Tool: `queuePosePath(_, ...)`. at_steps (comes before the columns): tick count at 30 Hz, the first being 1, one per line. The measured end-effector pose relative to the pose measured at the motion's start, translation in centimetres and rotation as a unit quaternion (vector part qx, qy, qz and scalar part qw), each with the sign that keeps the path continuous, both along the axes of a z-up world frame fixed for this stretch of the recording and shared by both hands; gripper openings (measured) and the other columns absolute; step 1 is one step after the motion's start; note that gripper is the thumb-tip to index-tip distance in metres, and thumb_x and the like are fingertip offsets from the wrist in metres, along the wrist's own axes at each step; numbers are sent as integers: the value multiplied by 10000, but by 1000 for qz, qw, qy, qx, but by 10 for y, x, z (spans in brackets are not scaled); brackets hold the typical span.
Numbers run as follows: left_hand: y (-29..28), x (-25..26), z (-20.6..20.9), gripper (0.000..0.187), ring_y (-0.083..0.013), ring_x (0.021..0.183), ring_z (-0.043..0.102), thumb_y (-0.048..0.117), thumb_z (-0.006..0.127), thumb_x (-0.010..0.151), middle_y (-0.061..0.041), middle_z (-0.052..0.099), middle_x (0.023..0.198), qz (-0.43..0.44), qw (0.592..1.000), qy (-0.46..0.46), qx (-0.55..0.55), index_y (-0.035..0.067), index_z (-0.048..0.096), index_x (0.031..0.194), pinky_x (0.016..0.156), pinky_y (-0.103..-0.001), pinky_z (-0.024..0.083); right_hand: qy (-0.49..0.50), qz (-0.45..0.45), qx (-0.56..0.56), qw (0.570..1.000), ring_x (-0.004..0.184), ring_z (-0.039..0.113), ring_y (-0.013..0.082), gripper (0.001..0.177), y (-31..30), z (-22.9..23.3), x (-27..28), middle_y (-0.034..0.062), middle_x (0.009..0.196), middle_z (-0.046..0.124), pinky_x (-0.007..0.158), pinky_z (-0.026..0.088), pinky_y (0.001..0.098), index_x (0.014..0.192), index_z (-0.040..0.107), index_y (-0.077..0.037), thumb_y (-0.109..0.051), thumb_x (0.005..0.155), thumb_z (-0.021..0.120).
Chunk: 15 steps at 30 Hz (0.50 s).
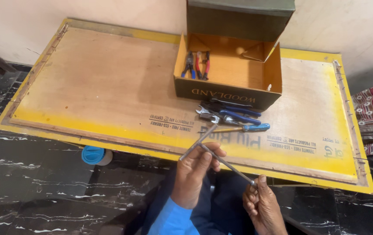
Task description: The person removes various hand tools from a cardboard box, places them on the table, and then returns them into the box. The tools include pliers, wrenches, and a screwdriver, which are handled one by one and arranged inside the box.
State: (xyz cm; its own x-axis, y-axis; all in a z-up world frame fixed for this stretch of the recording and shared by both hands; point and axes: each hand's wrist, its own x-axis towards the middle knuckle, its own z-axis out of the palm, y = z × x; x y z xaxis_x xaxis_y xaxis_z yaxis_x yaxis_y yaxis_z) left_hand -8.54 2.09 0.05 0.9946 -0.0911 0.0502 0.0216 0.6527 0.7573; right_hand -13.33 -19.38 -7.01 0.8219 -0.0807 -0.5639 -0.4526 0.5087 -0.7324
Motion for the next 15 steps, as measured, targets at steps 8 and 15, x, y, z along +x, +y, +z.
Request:
queuePosePath(8,2,3,-6,211,-116,847,630,127,596,1042,-138,748,1063,26,999,18,-3,5,678,1194,801,-283,560,-32,31,-72,996,397,374,101,583,-1,6,-2,-4,509,366,321,255,238,714,458,-90,-597,1001,434)
queuePosePath(15,1,8,-8,160,-111,814,630,102,594,1032,-148,747,1039,41,997,56,-38,4,670,1133,782,-278,558,-84,141,-252,954,426,454,126,407,-15,19,3,51,527,511,378,346,263,866,747,25,-327,988,583)
